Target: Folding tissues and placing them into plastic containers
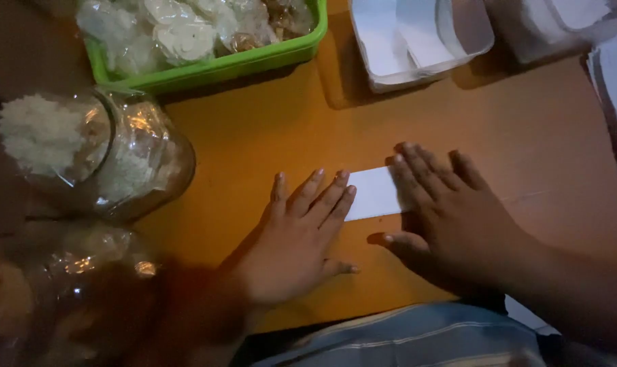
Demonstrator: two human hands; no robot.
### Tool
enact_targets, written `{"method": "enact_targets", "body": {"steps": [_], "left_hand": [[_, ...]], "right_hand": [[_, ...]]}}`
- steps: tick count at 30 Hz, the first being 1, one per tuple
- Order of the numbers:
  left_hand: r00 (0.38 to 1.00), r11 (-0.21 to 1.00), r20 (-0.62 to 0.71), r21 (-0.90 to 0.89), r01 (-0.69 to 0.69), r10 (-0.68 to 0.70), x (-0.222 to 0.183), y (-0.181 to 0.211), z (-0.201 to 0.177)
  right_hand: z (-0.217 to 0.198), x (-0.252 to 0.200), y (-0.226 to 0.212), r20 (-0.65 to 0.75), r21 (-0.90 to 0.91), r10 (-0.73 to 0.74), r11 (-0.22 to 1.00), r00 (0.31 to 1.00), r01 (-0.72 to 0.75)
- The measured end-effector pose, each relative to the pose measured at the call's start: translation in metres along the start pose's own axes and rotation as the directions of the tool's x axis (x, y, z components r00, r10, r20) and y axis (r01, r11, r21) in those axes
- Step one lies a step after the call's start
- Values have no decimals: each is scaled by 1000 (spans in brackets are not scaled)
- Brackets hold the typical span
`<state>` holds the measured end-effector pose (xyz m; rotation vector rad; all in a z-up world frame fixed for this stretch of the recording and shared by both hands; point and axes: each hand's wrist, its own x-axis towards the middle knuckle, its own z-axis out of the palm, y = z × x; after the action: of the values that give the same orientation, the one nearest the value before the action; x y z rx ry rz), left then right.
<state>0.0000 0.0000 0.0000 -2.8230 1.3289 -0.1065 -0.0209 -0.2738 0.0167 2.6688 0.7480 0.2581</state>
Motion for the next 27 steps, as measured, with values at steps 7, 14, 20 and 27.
{"method": "enact_targets", "body": {"steps": [7,14,20,27], "left_hand": [[998,1000,66,3,-8,7,15,-3,-12],[968,940,-90,-273,204,-236,36,-9,-28],[963,832,-147,-544,111,-225,38,-16,-12],[889,478,171,-792,380,-424,36,-7,-18]], "right_hand": [[30,-10,23,171,179,192,959,966,-222],[-13,15,25,53,532,110,838,992,-122],[-20,22,29,-83,725,71,688,994,11],[-71,31,31,441,836,131,302,888,-459]]}}
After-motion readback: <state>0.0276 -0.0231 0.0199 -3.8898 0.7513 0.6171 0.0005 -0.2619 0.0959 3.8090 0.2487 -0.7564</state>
